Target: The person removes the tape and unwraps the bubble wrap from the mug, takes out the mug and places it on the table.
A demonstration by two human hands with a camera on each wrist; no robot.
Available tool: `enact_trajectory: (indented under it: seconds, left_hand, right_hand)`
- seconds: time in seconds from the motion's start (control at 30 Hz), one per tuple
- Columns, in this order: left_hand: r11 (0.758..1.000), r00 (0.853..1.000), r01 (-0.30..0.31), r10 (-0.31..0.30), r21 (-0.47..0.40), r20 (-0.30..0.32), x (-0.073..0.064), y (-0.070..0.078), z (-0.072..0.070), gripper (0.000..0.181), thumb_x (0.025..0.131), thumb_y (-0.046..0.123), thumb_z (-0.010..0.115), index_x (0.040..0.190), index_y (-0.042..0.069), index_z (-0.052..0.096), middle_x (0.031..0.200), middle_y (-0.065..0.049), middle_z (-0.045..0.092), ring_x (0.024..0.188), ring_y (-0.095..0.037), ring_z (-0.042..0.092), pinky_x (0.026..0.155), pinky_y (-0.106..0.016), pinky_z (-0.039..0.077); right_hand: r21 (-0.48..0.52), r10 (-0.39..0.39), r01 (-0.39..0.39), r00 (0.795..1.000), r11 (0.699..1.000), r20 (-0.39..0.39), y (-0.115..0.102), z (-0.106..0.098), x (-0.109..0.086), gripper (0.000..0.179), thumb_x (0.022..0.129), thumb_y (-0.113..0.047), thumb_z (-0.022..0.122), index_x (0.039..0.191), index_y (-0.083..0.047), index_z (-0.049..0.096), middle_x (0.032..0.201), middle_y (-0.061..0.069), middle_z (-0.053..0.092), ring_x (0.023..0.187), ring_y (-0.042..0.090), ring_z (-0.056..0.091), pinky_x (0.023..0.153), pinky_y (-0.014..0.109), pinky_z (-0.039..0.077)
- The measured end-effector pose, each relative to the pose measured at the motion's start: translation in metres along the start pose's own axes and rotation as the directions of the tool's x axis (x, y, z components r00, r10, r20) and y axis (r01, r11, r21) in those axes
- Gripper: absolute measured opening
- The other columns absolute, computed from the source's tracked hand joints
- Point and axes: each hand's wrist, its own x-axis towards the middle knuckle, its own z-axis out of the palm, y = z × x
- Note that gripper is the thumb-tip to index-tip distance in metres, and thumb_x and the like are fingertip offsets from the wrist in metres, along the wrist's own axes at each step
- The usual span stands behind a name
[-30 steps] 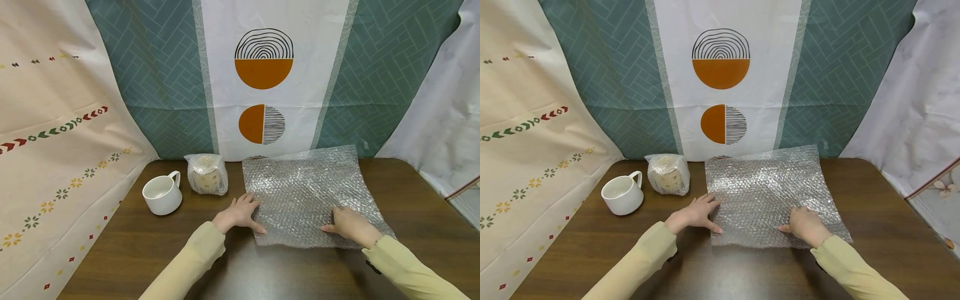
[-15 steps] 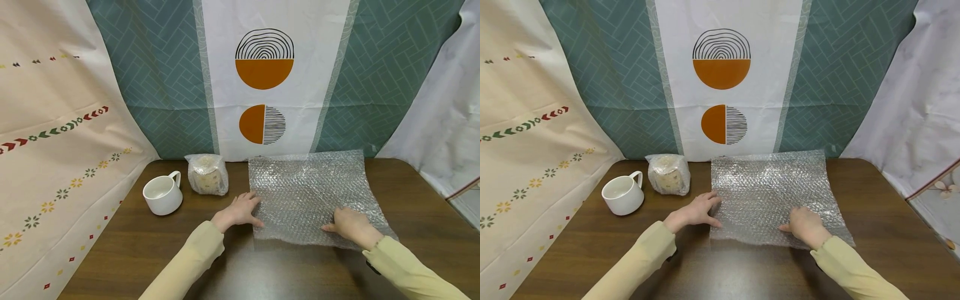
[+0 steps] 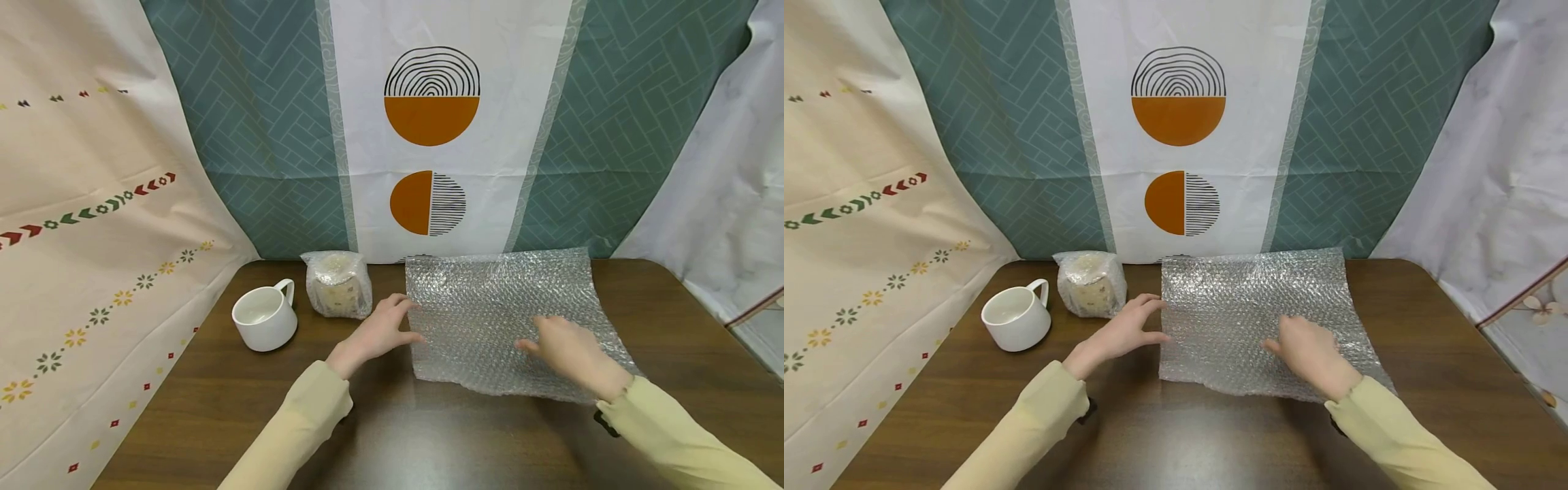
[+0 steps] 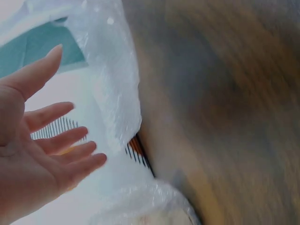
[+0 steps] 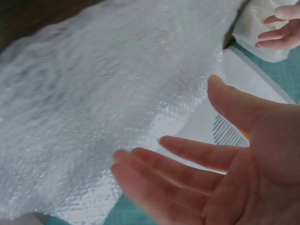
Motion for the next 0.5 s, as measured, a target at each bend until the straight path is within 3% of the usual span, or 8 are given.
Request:
enact_trajectory:
  seconds: [0.1, 0.2, 0.37, 0.5]
  left_hand:
    - [0.999, 0.993, -0.033, 0.031, -0.010, -0.115, -0.002, -0.005, -0.008, 0.053, 0.079, 0.027, 0.071, 0.121, 0.000, 0.052, 0.122, -0.014, 0.043, 0.111, -0.029, 0.042, 0.091, -0.040, 0.035]
    - [0.998, 0.971, -0.055, 0.045, -0.039, -0.233, -0.005, -0.010, -0.016, 0.048, 0.078, 0.025, 0.073, 0.116, 0.002, 0.056, 0.116, -0.008, 0.048, 0.107, -0.024, 0.045, 0.089, -0.037, 0.037]
    - [0.992, 0.902, -0.073, 0.023, -0.100, -0.431, -0.012, -0.018, -0.030, 0.043, 0.075, 0.018, 0.076, 0.111, 0.002, 0.058, 0.110, -0.006, 0.051, 0.102, -0.023, 0.047, 0.085, -0.036, 0.039]
    - [0.989, 0.855, -0.068, -0.011, -0.133, -0.518, -0.018, -0.026, -0.040, 0.042, 0.075, 0.015, 0.075, 0.112, 0.003, 0.058, 0.112, -0.011, 0.049, 0.096, -0.029, 0.048, 0.079, -0.038, 0.041]
  right_hand:
    - [0.050, -0.006, 0.007, 1.000, 0.999, -0.008, -0.005, -0.004, 0.007, 0.042, 0.081, -0.032, 0.067, 0.092, 0.008, 0.057, 0.067, 0.011, 0.055, 0.049, 0.020, 0.051, 0.042, 0.033, 0.043]
    - [0.117, -0.022, 0.024, 1.000, 0.993, -0.018, -0.011, -0.007, 0.016, 0.049, 0.082, -0.033, 0.066, 0.103, 0.011, 0.057, 0.083, 0.020, 0.061, 0.058, 0.024, 0.057, 0.051, 0.037, 0.048]
    - [0.256, -0.060, 0.078, 0.995, 0.963, -0.077, -0.026, -0.010, 0.035, 0.055, 0.082, -0.035, 0.066, 0.112, 0.010, 0.055, 0.097, 0.023, 0.060, 0.076, 0.030, 0.060, 0.064, 0.042, 0.049]
    - [0.367, -0.065, 0.101, 0.992, 0.925, -0.107, -0.038, -0.011, 0.048, 0.057, 0.082, -0.036, 0.066, 0.118, 0.007, 0.052, 0.108, 0.022, 0.057, 0.087, 0.031, 0.058, 0.072, 0.043, 0.048]
